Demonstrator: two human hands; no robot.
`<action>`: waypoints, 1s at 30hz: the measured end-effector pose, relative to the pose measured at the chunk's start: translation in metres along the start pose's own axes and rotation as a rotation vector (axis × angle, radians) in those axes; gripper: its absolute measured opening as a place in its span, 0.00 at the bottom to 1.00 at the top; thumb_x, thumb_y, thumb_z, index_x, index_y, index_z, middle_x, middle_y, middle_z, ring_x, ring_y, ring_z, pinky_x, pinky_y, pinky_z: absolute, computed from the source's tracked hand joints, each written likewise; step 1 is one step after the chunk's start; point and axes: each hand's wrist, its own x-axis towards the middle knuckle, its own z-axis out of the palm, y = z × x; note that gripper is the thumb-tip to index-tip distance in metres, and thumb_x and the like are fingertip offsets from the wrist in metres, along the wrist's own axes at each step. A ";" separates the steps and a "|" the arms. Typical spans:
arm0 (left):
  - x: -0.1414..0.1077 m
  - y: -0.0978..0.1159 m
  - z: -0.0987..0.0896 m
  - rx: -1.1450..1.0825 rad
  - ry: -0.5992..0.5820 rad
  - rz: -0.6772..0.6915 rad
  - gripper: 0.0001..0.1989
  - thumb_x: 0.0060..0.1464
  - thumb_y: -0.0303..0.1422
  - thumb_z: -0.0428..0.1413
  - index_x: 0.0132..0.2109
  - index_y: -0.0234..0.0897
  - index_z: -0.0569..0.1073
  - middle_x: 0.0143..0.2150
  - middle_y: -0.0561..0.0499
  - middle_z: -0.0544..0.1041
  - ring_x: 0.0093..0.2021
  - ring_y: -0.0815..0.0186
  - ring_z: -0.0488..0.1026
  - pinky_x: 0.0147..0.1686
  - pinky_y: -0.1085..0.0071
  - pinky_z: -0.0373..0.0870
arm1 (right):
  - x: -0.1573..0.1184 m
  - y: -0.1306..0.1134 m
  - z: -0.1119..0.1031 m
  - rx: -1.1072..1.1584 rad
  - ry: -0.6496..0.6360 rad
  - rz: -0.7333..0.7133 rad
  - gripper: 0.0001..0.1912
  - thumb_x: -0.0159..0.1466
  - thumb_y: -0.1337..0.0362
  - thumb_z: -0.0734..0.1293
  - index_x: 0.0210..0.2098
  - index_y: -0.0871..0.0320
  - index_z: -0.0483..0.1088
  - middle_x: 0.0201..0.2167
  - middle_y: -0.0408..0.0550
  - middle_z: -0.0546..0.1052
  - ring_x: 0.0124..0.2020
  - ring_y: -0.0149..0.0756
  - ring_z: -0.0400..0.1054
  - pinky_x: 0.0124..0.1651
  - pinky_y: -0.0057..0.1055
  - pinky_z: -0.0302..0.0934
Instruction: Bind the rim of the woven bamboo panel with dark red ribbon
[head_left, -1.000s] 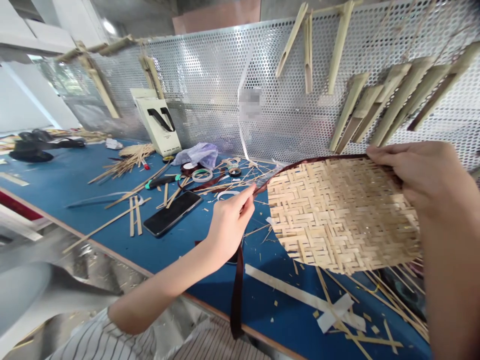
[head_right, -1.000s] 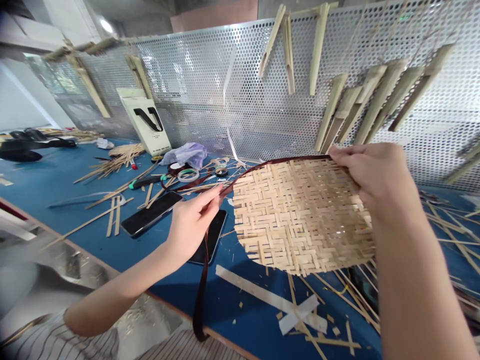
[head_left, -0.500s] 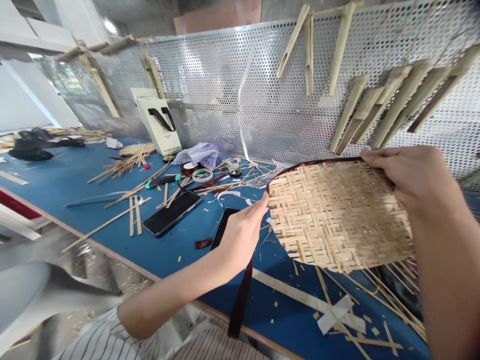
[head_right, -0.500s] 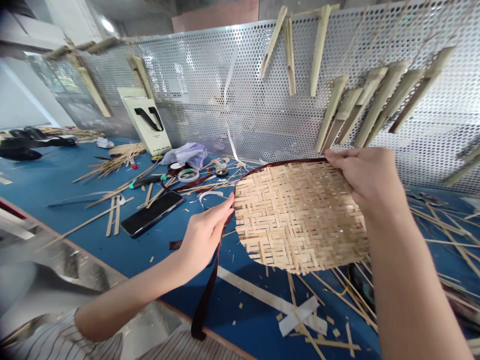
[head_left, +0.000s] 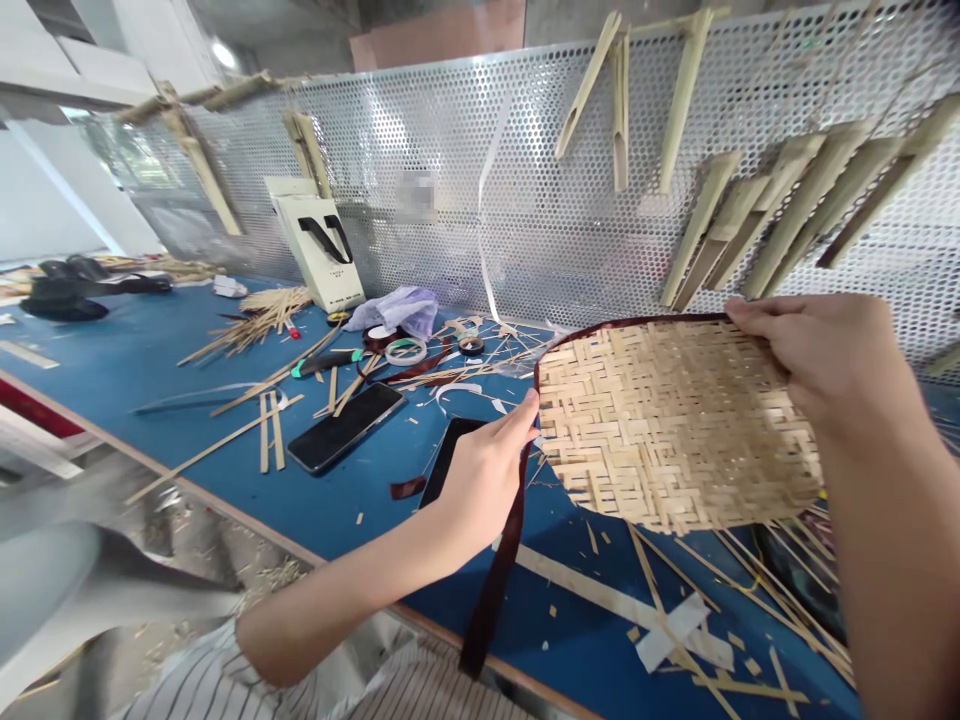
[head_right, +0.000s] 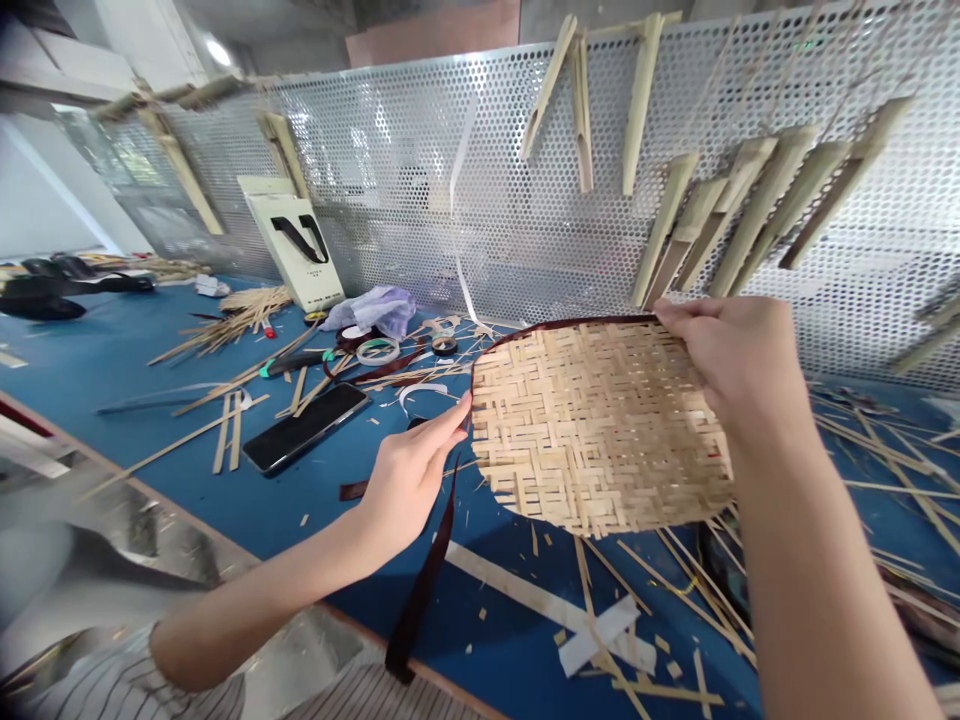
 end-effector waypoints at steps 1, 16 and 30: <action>0.001 0.003 -0.001 -0.006 0.003 -0.039 0.22 0.58 0.22 0.46 0.59 0.34 0.63 0.51 0.42 0.75 0.43 0.62 0.77 0.41 0.68 0.78 | -0.001 -0.003 0.001 0.022 0.022 0.056 0.07 0.49 0.71 0.73 0.30 0.62 0.77 0.20 0.46 0.72 0.17 0.24 0.60 0.17 0.21 0.54; 0.024 -0.004 -0.009 -0.832 -0.017 -0.867 0.10 0.46 0.33 0.62 0.37 0.35 0.77 0.34 0.50 0.79 0.37 0.66 0.77 0.39 0.71 0.75 | -0.017 -0.023 -0.001 -0.238 0.057 0.022 0.08 0.52 0.66 0.73 0.33 0.60 0.78 0.13 0.40 0.64 0.15 0.23 0.52 0.25 0.30 0.51; 0.023 -0.008 0.002 -0.926 0.004 -0.872 0.11 0.43 0.31 0.64 0.37 0.32 0.78 0.35 0.46 0.80 0.35 0.65 0.77 0.38 0.69 0.74 | -0.021 -0.030 0.002 -0.195 0.062 0.046 0.07 0.52 0.68 0.74 0.32 0.61 0.78 0.12 0.38 0.63 0.14 0.22 0.51 0.24 0.29 0.49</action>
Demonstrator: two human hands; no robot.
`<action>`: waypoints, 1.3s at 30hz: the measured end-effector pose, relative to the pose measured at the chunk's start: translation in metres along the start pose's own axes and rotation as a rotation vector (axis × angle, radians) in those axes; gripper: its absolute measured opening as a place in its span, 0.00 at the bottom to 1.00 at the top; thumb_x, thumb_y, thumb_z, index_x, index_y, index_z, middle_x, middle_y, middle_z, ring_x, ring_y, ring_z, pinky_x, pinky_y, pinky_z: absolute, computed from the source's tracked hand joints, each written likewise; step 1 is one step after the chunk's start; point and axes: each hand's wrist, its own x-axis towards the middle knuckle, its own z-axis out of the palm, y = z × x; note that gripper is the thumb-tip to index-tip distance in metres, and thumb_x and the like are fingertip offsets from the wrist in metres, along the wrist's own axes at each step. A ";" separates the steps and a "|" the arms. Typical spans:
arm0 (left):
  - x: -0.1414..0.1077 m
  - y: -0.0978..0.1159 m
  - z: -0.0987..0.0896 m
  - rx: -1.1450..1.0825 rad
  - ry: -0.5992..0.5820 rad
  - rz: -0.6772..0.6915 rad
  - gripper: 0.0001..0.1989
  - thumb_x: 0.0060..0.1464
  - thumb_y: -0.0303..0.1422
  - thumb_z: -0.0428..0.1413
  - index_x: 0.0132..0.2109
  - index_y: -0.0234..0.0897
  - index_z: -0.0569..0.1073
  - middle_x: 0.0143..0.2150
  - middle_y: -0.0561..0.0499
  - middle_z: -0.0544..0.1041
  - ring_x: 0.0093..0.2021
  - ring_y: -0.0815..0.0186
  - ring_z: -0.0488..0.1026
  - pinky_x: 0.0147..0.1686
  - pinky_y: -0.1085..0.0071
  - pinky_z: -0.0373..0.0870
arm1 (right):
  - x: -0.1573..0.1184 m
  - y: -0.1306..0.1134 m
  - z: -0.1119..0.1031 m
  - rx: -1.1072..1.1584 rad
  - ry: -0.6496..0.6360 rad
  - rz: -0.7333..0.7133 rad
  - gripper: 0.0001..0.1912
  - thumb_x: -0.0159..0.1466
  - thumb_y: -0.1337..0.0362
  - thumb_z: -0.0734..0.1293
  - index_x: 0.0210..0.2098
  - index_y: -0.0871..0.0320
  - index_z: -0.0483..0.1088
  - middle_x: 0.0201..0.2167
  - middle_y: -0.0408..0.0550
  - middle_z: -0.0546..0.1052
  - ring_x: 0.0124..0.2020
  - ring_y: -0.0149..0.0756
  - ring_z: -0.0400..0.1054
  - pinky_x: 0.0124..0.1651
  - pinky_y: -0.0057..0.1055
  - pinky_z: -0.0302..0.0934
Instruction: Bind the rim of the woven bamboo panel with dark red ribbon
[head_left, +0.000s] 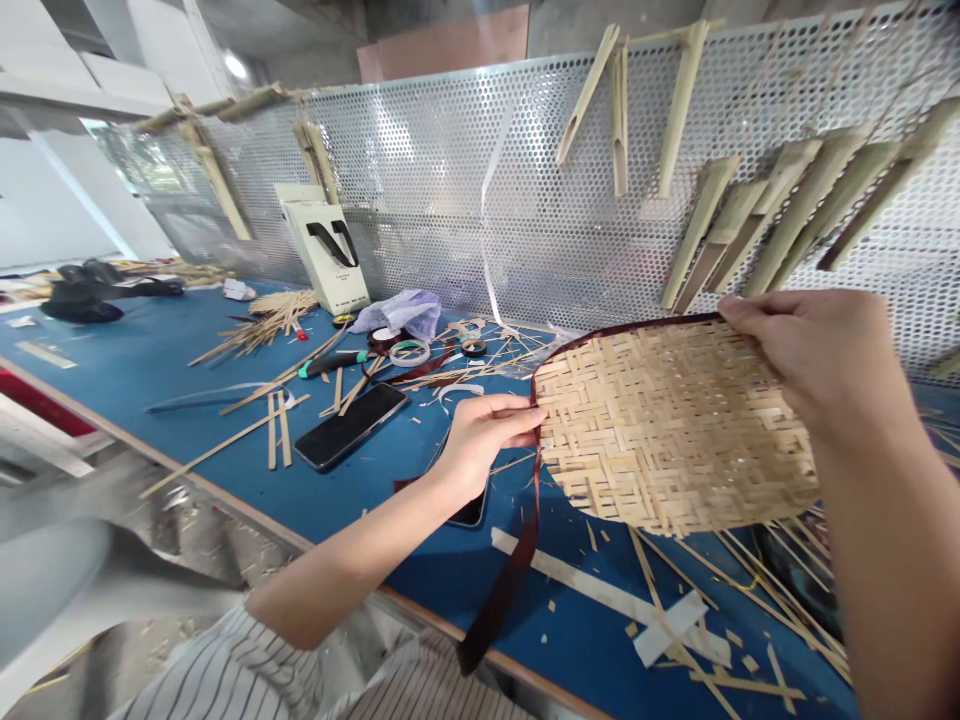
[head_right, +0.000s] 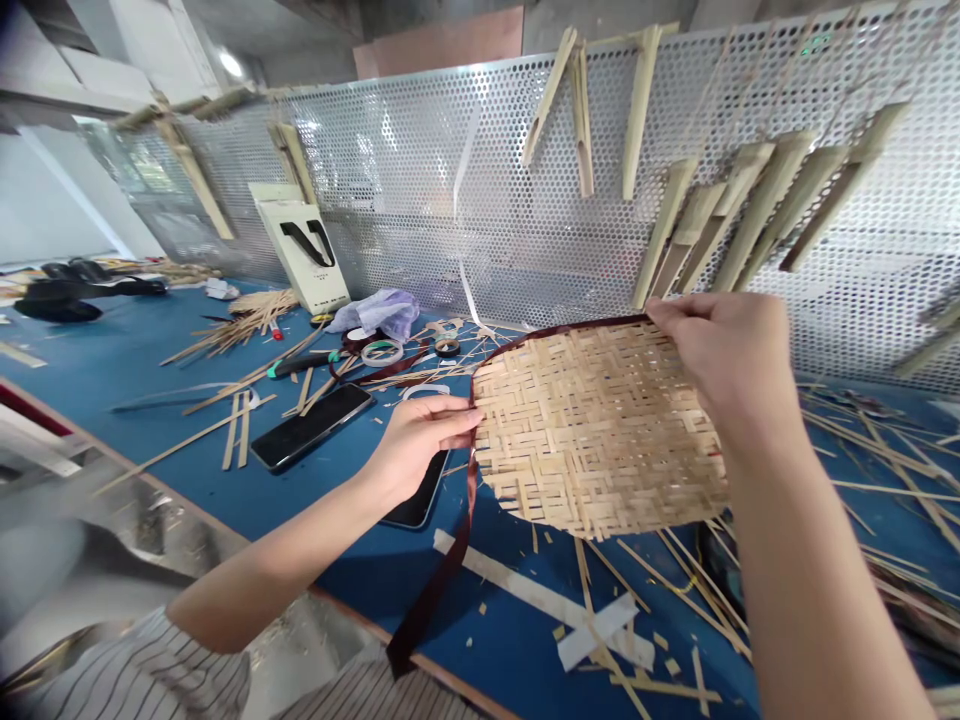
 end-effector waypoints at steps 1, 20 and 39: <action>0.000 -0.001 0.000 -0.011 -0.018 -0.008 0.11 0.43 0.31 0.64 0.37 0.32 0.78 0.35 0.47 0.80 0.36 0.65 0.77 0.39 0.69 0.74 | 0.001 0.000 0.001 0.018 -0.005 0.007 0.06 0.52 0.69 0.73 0.31 0.62 0.78 0.11 0.37 0.61 0.14 0.21 0.49 0.23 0.29 0.48; -0.004 0.017 0.000 0.249 -0.022 0.148 0.12 0.50 0.40 0.58 0.29 0.35 0.77 0.30 0.50 0.78 0.34 0.63 0.76 0.34 0.68 0.77 | -0.001 -0.002 0.002 0.015 -0.044 -0.006 0.06 0.51 0.68 0.72 0.29 0.63 0.77 0.15 0.40 0.65 0.17 0.24 0.53 0.23 0.28 0.48; -0.010 0.003 0.001 0.098 -0.013 0.022 0.08 0.48 0.35 0.60 0.33 0.34 0.78 0.34 0.49 0.79 0.36 0.67 0.75 0.39 0.70 0.74 | 0.020 0.029 0.013 0.154 -0.017 -0.051 0.14 0.44 0.61 0.71 0.28 0.65 0.76 0.17 0.46 0.69 0.18 0.29 0.59 0.21 0.29 0.54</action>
